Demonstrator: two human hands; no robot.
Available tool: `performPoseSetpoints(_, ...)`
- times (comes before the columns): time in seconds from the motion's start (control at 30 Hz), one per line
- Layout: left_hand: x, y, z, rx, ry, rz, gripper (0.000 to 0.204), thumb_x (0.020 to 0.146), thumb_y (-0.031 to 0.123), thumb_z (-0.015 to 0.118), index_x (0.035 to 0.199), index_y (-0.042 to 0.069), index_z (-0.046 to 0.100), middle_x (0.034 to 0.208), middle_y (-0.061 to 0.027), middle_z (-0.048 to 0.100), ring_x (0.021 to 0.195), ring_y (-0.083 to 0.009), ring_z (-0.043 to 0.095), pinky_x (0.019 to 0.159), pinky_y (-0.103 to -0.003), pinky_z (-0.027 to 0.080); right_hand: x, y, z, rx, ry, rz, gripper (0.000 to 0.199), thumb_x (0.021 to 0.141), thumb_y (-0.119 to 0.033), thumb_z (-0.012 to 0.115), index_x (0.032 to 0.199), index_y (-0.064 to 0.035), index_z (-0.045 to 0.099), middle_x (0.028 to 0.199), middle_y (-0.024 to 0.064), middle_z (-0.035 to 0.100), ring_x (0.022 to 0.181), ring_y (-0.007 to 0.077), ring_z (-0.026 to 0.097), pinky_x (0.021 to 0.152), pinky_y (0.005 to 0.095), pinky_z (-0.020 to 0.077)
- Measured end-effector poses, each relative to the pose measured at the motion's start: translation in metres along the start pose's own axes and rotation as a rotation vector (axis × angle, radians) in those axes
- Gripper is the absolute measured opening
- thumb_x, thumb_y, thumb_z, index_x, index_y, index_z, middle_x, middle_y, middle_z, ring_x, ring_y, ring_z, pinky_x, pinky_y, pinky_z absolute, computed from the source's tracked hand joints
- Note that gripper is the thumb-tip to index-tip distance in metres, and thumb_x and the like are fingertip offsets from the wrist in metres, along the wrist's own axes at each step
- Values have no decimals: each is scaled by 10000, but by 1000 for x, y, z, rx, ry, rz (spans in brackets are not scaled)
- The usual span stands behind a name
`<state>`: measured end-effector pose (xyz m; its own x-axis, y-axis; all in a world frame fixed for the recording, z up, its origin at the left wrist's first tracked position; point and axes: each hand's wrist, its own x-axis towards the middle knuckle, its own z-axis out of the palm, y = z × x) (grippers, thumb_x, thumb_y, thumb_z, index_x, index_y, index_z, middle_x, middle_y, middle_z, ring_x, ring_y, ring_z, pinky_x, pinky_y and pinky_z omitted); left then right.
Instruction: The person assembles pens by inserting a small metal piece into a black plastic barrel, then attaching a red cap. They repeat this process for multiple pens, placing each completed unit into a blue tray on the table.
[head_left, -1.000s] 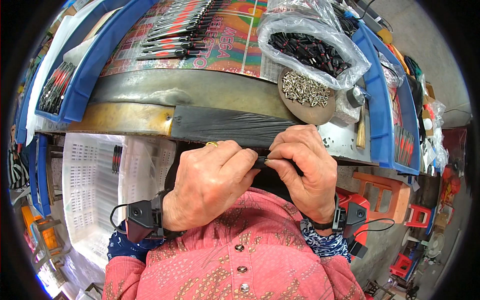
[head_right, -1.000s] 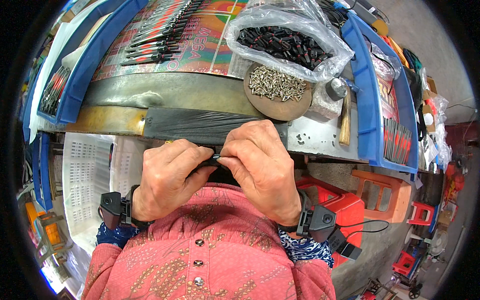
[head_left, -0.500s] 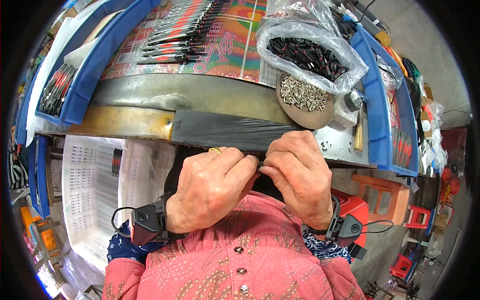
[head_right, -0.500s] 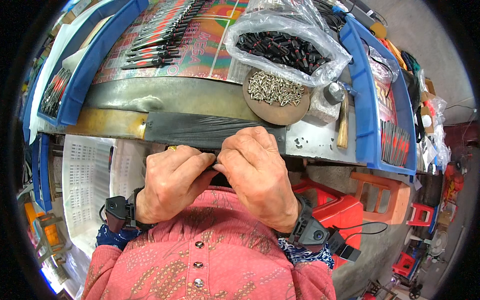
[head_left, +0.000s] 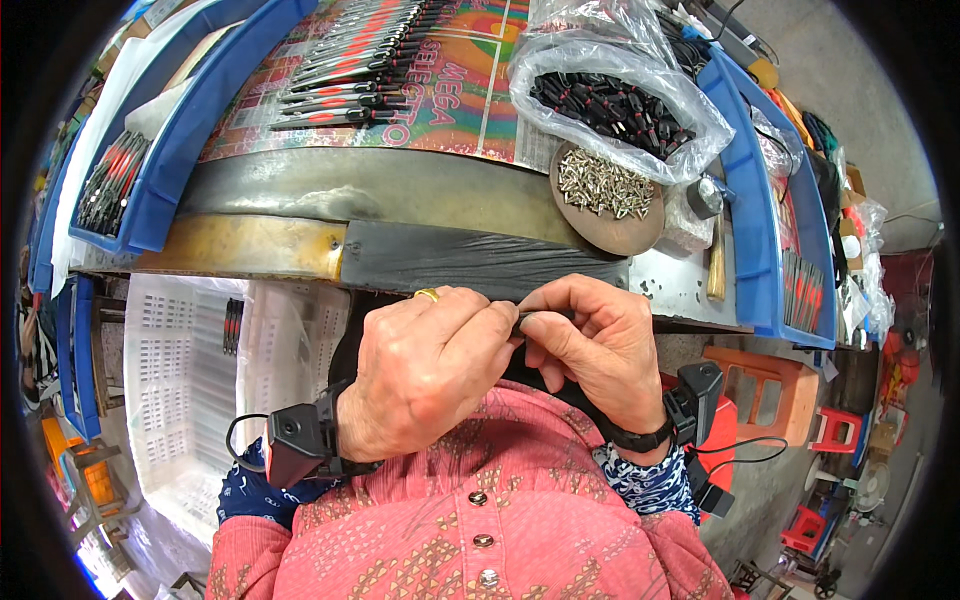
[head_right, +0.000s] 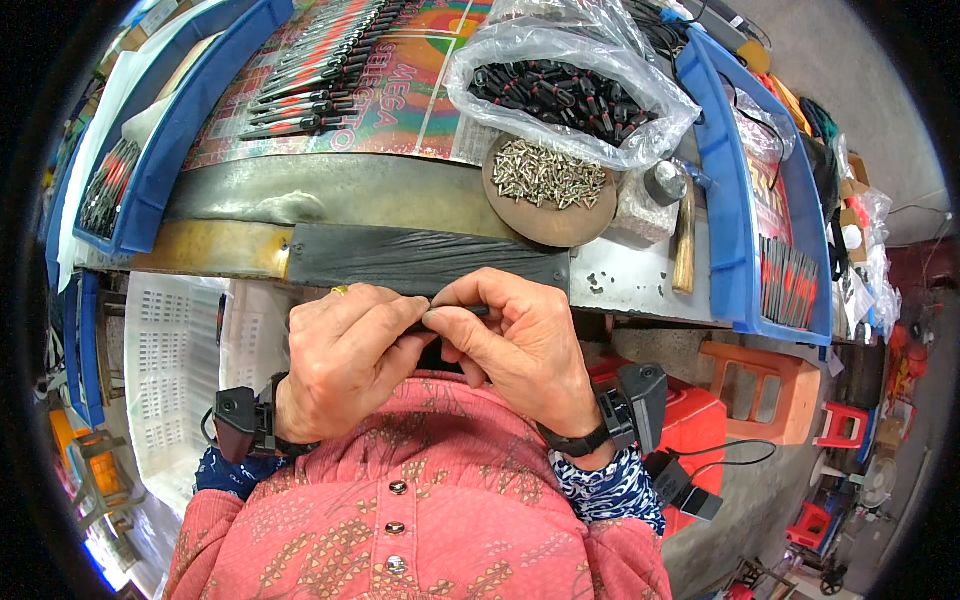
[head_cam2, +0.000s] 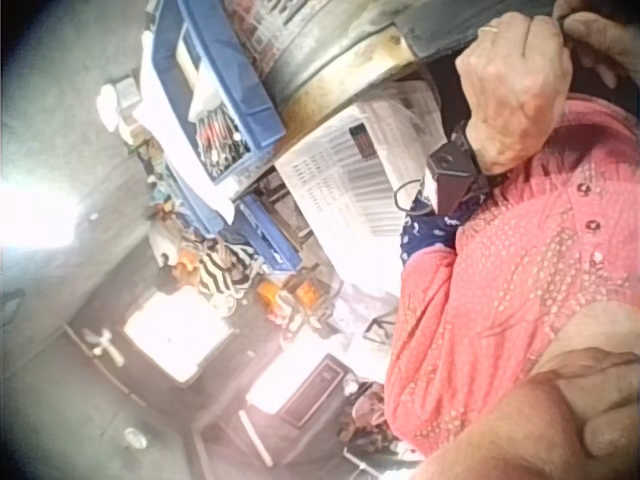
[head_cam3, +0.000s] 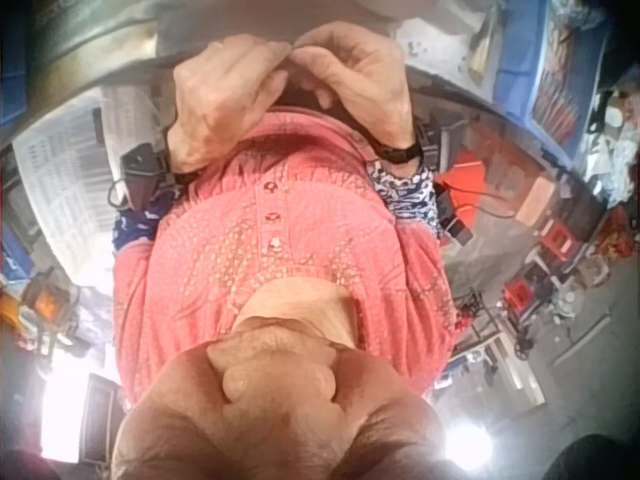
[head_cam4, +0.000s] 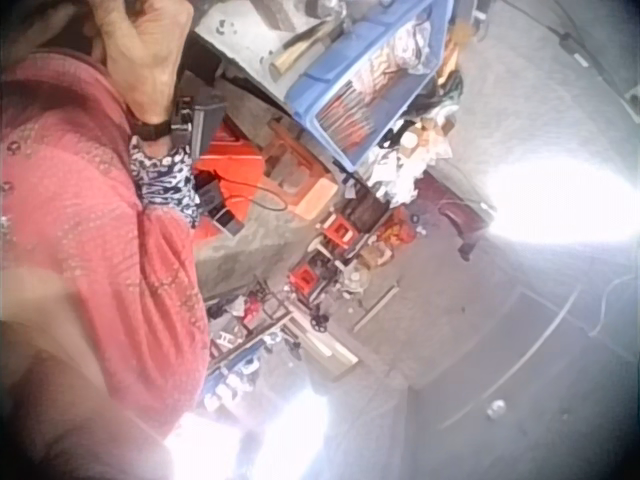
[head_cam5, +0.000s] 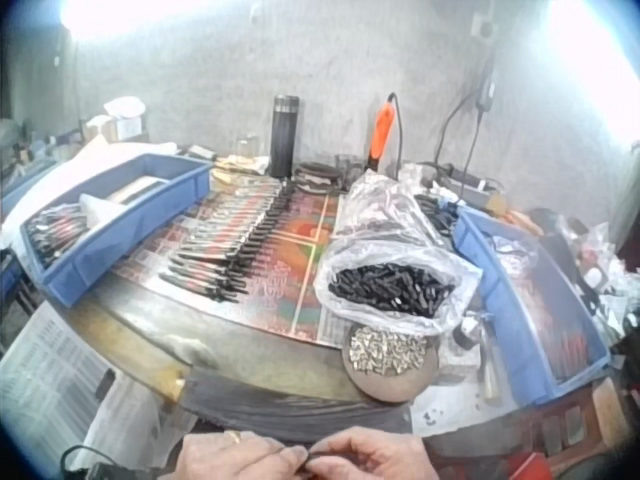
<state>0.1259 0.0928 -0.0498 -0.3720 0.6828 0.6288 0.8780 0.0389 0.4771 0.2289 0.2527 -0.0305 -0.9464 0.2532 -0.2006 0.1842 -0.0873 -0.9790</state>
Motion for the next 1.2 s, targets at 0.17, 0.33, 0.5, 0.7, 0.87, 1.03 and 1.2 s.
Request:
performPoseSetpoints(0.17,0,0,-2,0,-13,-26,263,654,2,744,904,7,660,766,-91,646,632,-246,641,554,-340,508,0,5,-3,190,-56,31,155,954,-94,641,1028,43,649,762,63,668,570,62,596,477,177,452)
performPoseSetpoints(0.33,-1,2,-2,4,-47,-67,251,656,-19,745,895,7,671,775,-95,672,641,-246,660,557,-338,510,-1,8,-4,288,-67,56,179,969,-114,624,1038,51,637,761,85,668,555,101,623,486,198,481)
performPoseSetpoints(0.5,-3,2,1,1,-29,-34,259,642,-17,750,888,7,671,768,-93,664,635,-246,655,555,-340,506,-2,9,-2,211,-41,77,165,969,-114,620,1007,46,636,754,77,658,553,102,620,493,211,500)
performPoseSetpoints(0.7,-2,2,6,23,-1,3,252,656,14,730,895,4,653,749,-80,608,612,-236,615,538,-334,496,-4,13,5,152,49,3,137,959,-95,633,989,39,633,775,59,652,589,76,615,506,200,504)
performPoseSetpoints(0.87,2,1,7,22,21,26,244,670,26,717,901,-4,645,735,-75,584,601,-229,598,525,-332,490,-3,17,5,189,57,-73,150,962,-115,644,989,32,632,803,55,654,619,62,615,521,190,507)
performPoseSetpoints(1.03,2,4,7,6,-8,-36,241,658,-9,747,886,14,674,758,-92,656,631,-246,645,557,-338,503,-2,16,2,159,60,-37,160,949,-128,661,967,29,638,782,54,658,611,56,612,498,185,494)
performPoseSetpoints(1.2,4,4,8,2,-2,-41,240,660,-9,749,886,10,672,765,-96,661,637,-248,649,562,-340,507,-2,14,6,94,141,-33,121,949,-88,629,957,33,630,716,58,653,552,69,593,476,193,474)
